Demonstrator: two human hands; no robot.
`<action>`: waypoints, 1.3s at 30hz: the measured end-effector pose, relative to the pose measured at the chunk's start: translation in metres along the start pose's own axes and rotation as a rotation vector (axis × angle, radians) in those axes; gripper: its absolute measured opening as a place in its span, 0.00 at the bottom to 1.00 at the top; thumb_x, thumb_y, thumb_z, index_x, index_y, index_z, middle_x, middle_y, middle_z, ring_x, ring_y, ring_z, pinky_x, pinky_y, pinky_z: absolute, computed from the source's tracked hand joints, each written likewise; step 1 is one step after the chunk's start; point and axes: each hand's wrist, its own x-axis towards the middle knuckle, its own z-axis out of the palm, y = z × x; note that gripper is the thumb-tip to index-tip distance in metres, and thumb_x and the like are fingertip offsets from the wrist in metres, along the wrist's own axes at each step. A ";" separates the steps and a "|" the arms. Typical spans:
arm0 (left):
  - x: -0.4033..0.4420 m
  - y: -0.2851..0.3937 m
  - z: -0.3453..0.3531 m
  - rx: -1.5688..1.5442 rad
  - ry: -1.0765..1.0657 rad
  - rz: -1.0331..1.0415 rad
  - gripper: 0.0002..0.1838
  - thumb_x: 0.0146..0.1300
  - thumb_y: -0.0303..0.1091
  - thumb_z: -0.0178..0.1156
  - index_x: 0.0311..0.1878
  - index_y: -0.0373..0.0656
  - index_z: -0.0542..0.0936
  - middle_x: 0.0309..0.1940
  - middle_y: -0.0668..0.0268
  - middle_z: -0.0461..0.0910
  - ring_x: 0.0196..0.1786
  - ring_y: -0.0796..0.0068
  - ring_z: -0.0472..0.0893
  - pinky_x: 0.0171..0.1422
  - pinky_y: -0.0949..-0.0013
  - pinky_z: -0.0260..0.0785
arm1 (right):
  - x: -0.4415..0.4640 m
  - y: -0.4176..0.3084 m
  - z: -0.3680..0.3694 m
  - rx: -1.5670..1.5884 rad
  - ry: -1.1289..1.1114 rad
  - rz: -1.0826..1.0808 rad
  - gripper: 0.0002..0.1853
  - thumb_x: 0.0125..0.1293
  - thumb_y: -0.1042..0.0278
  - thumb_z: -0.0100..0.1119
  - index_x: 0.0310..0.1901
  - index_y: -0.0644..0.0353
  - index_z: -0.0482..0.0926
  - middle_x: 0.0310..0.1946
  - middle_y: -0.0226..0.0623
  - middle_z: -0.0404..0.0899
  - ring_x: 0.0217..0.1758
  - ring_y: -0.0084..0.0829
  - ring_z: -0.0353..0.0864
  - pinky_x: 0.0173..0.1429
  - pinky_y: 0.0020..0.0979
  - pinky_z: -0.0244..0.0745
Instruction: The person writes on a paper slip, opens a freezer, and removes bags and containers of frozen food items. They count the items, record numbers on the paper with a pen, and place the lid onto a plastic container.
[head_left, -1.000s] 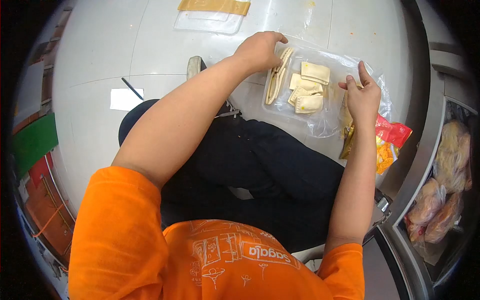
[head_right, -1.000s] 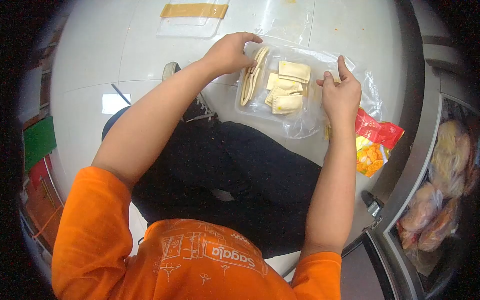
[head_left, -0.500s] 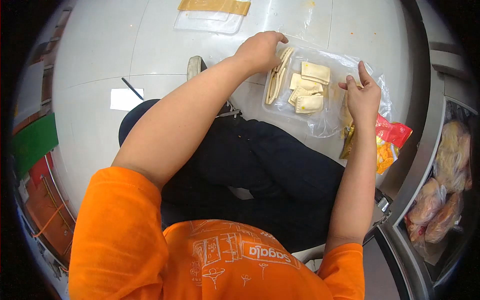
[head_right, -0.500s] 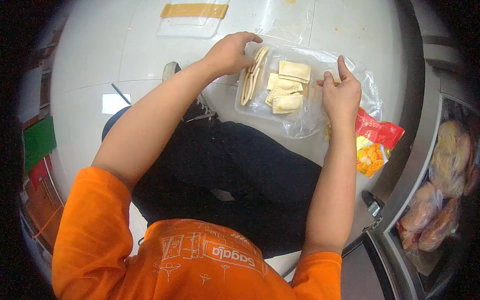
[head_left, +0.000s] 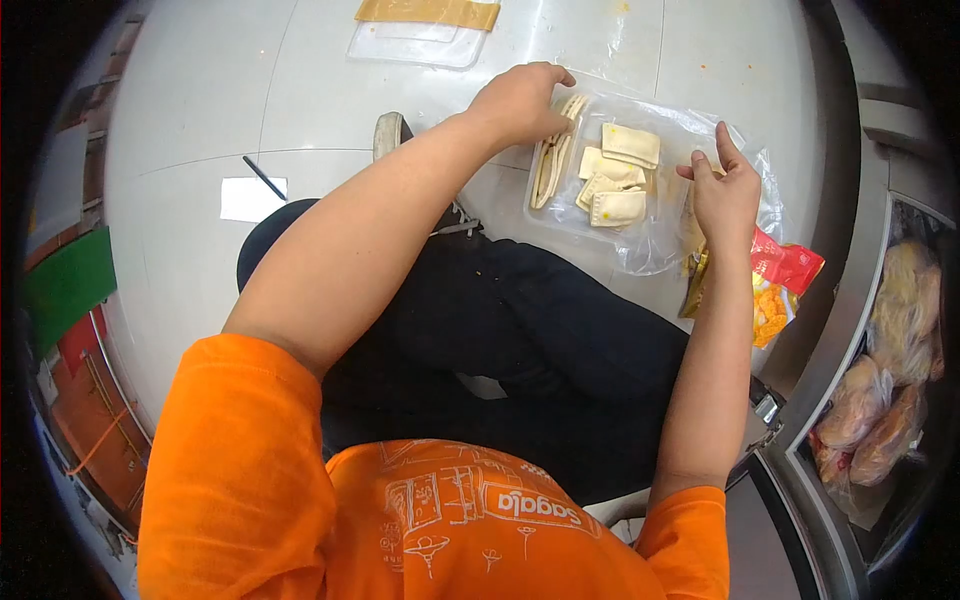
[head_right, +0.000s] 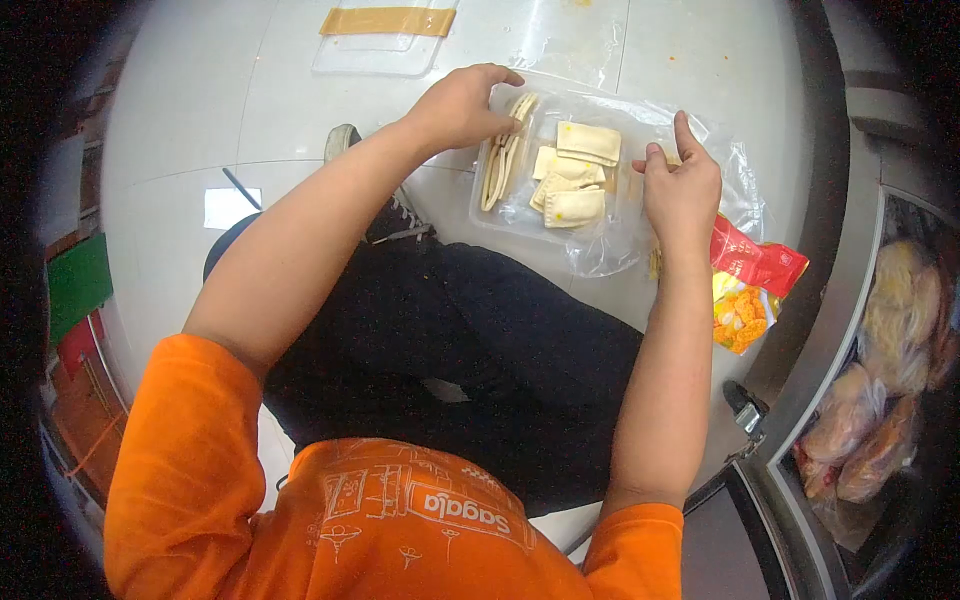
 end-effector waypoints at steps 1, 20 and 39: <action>-0.001 0.000 0.000 0.011 0.007 0.018 0.33 0.50 0.37 0.76 0.63 0.47 0.81 0.54 0.51 0.84 0.58 0.53 0.83 0.64 0.58 0.75 | 0.000 0.000 0.000 -0.009 -0.003 0.003 0.31 0.70 0.68 0.62 0.73 0.61 0.70 0.34 0.43 0.90 0.35 0.25 0.91 0.43 0.28 0.79; 0.001 -0.005 -0.001 -0.011 -0.154 0.130 0.47 0.43 0.36 0.80 0.70 0.39 0.72 0.64 0.49 0.75 0.67 0.50 0.75 0.74 0.59 0.68 | 0.002 0.002 0.000 -0.016 -0.020 0.003 0.32 0.68 0.67 0.63 0.73 0.61 0.70 0.45 0.51 0.89 0.38 0.30 0.92 0.44 0.31 0.81; 0.002 0.001 -0.015 -0.059 -0.175 0.088 0.37 0.51 0.37 0.75 0.68 0.47 0.76 0.58 0.49 0.80 0.57 0.53 0.81 0.65 0.59 0.74 | 0.006 0.014 0.003 -0.071 0.035 -0.131 0.35 0.63 0.62 0.64 0.71 0.65 0.72 0.57 0.60 0.82 0.61 0.49 0.84 0.68 0.37 0.75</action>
